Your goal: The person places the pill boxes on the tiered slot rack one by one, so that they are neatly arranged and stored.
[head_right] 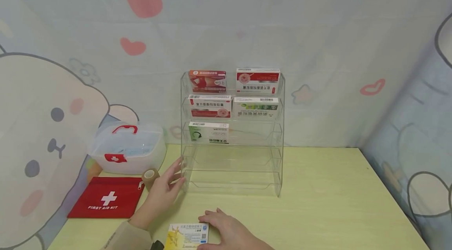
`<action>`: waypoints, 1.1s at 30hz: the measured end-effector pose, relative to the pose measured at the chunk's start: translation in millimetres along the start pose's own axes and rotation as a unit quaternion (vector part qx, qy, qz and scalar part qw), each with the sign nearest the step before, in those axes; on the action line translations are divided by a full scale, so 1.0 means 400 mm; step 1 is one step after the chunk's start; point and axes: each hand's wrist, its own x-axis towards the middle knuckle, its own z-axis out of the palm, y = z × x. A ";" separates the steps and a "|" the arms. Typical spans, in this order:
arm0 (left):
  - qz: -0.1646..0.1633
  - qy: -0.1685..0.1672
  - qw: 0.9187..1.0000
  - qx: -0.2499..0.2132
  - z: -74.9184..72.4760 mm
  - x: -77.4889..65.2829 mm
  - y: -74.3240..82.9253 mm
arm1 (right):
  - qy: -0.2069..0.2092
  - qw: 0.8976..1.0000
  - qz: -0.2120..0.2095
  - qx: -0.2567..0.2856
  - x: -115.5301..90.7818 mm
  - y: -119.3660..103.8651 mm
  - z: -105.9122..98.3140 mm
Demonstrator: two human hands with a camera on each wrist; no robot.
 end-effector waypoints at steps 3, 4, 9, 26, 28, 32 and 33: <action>0.001 0.000 1.000 -0.002 0.000 -0.001 0.000 | 0.006 1.000 -0.002 -0.002 -0.001 0.001 0.002; 0.002 0.000 1.000 -0.004 0.001 -0.001 0.000 | 0.010 1.000 -0.004 -0.001 -0.001 0.001 0.002; 0.003 -0.001 1.000 -0.007 0.002 -0.001 -0.003 | 0.033 0.999 -0.026 0.017 -0.003 0.011 0.007; -0.003 0.004 1.000 0.003 0.001 -0.001 -0.001 | 0.048 0.986 -0.105 0.120 0.003 0.026 0.008; -0.004 0.004 1.000 0.003 0.000 -0.001 0.002 | 0.050 0.984 -0.110 0.133 0.003 0.029 0.007; -0.003 0.002 1.000 -0.002 -0.002 0.000 0.002 | 0.058 0.978 -0.109 0.170 0.002 0.032 0.005; -0.002 0.001 1.000 -0.003 -0.002 0.000 0.001 | 0.060 0.975 -0.110 0.185 0.001 0.031 0.004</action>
